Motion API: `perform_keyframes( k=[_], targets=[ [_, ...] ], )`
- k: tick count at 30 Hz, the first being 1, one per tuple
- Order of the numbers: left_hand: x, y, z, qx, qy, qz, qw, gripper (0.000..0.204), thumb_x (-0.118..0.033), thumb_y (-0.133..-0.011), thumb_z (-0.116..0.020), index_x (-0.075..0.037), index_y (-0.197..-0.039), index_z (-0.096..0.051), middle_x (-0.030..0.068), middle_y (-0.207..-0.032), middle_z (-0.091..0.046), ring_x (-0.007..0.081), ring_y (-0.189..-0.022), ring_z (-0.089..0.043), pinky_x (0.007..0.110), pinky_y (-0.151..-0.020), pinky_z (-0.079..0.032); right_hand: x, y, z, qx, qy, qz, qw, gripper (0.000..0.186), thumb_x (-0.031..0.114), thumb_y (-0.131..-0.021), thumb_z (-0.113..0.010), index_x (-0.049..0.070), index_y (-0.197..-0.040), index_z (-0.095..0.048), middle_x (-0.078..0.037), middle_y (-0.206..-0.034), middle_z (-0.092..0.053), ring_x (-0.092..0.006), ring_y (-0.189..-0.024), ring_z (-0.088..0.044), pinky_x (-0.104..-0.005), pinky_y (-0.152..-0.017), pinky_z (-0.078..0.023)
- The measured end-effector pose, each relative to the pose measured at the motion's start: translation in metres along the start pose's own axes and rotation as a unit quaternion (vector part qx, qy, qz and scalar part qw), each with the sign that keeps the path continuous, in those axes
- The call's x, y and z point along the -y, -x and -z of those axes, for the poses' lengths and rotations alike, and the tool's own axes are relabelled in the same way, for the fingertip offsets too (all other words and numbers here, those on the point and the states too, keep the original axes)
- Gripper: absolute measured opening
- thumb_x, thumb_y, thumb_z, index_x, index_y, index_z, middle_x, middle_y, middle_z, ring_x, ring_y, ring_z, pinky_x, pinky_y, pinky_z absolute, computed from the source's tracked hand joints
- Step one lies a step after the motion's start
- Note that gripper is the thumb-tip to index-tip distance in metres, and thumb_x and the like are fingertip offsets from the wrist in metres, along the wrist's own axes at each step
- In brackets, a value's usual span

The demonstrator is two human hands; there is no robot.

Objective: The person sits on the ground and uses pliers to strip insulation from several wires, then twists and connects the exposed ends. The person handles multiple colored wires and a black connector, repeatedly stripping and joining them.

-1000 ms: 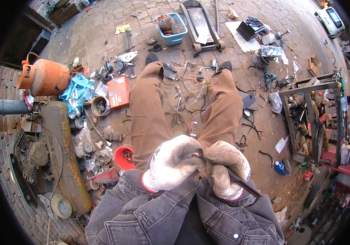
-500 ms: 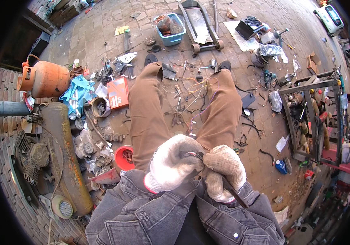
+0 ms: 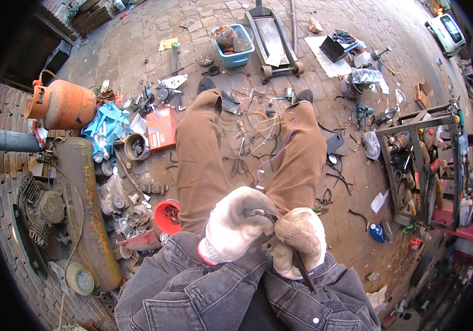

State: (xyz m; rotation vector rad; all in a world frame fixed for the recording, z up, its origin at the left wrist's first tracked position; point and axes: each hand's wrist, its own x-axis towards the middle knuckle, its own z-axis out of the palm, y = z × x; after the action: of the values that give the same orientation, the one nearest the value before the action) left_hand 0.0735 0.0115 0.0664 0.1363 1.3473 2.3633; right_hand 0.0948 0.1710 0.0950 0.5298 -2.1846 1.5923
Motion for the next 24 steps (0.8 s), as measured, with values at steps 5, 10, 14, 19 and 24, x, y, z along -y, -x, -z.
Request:
perform_keyframes(
  k=[5,10,14,19,24],
  targets=[
    [0.002,0.001,0.001,-0.009,0.03,0.007,0.999,0.047,-0.031,-0.091,-0.076,0.003,-0.116,-0.056,0.0092,-0.1,-0.068,0.0142,-0.089,-0.066,0.028,-0.082,-0.053,-0.011,-0.001,0.001,0.015,0.054,0.083,0.995,0.023,0.005,-0.073,-0.071,0.0,-0.095,-0.066,-0.001,-0.06,-0.055,-0.0191,-0.044,-0.053,-0.0341,-0.04,-0.038],
    [0.0,-0.001,-0.002,-0.005,0.062,-0.003,0.998,0.049,-0.033,-0.09,-0.077,0.003,-0.116,-0.056,0.0098,-0.102,-0.068,0.0148,-0.089,-0.066,0.029,-0.082,-0.053,-0.016,0.003,0.004,0.044,0.054,0.099,0.993,0.037,0.007,-0.063,-0.072,0.001,-0.099,-0.067,-0.002,-0.061,-0.056,-0.0233,-0.045,-0.054,-0.0373,-0.042,-0.04],
    [0.005,-0.002,-0.009,-0.079,0.034,-0.001,0.996,0.068,-0.05,-0.077,-0.083,0.004,-0.109,-0.057,0.0106,-0.091,-0.068,0.0109,-0.068,-0.06,0.024,-0.059,-0.047,-0.016,0.007,0.004,0.06,0.041,0.096,0.993,0.04,0.006,-0.062,-0.071,-0.002,-0.101,-0.066,-0.002,-0.061,-0.057,-0.022,-0.047,-0.055,-0.0368,-0.042,-0.039],
    [0.006,-0.001,0.003,-0.012,0.08,-0.009,0.997,0.048,-0.03,-0.087,-0.079,0.003,-0.114,-0.057,0.0103,-0.102,-0.067,0.0142,-0.086,-0.065,0.027,-0.078,-0.053,-0.019,0.013,0.004,0.061,0.037,0.099,0.993,0.04,0.005,-0.064,-0.071,-0.004,-0.103,-0.066,0.0,-0.062,-0.058,-0.0202,-0.047,-0.056,-0.0352,-0.042,-0.04],
    [0.007,0.001,0.001,-0.047,0.062,0.028,0.997,0.049,-0.029,-0.086,-0.08,0.003,-0.112,-0.056,0.0096,-0.1,-0.066,0.0127,-0.083,-0.063,0.026,-0.074,-0.053,-0.016,0.024,0.008,0.089,0.055,0.051,0.993,0.035,0.008,-0.086,-0.066,0.005,-0.12,-0.06,-0.002,-0.076,-0.071,-0.0237,-0.07,-0.067,-0.0418,-0.072,-0.049]
  ],
)
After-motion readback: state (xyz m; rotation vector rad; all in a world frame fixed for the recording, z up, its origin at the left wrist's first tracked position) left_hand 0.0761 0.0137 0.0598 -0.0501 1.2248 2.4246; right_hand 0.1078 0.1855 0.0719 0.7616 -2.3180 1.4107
